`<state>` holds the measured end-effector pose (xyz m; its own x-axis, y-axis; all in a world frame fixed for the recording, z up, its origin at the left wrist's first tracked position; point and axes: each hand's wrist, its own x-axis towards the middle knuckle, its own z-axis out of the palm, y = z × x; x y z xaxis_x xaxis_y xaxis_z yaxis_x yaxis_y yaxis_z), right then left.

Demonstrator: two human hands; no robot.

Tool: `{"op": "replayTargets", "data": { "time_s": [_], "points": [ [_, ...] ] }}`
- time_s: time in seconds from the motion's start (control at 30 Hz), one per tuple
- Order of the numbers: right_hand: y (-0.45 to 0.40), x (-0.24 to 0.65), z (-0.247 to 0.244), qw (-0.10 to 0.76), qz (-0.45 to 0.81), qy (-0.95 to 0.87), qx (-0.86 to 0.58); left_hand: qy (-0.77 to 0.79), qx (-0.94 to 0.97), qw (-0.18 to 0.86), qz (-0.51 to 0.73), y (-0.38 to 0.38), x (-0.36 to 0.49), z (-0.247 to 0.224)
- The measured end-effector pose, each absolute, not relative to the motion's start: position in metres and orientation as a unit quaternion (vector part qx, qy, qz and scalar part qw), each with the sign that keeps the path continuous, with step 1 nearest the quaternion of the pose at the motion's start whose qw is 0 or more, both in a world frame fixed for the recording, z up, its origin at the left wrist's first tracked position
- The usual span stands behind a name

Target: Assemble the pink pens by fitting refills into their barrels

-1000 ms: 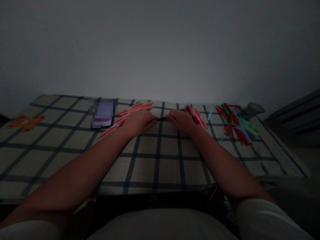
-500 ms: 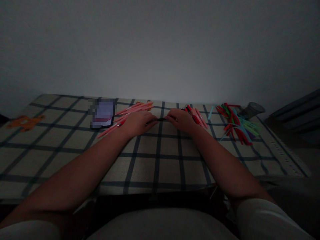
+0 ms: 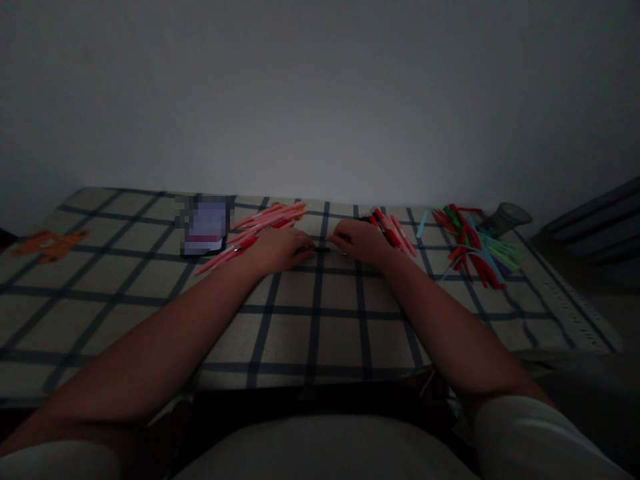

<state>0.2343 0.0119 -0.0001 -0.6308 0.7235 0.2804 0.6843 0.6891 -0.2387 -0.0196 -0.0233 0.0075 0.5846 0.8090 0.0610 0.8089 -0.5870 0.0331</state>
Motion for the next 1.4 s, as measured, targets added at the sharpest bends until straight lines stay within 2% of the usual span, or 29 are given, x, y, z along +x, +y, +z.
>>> {"op": "replayTargets", "data": {
  "time_s": [0.9,1.4],
  "points": [
    [0.0113,0.233,0.0031,0.194,0.088,-0.914,-0.345,0.431,0.898,-0.012,0.09,-0.024,-0.0222,0.0098],
    [0.0088,0.2315,0.0044,0.182,0.098,-0.911,-0.358,0.444,0.894,-0.006,0.051,-0.0255,-0.0201,0.0101]
  ]
}}
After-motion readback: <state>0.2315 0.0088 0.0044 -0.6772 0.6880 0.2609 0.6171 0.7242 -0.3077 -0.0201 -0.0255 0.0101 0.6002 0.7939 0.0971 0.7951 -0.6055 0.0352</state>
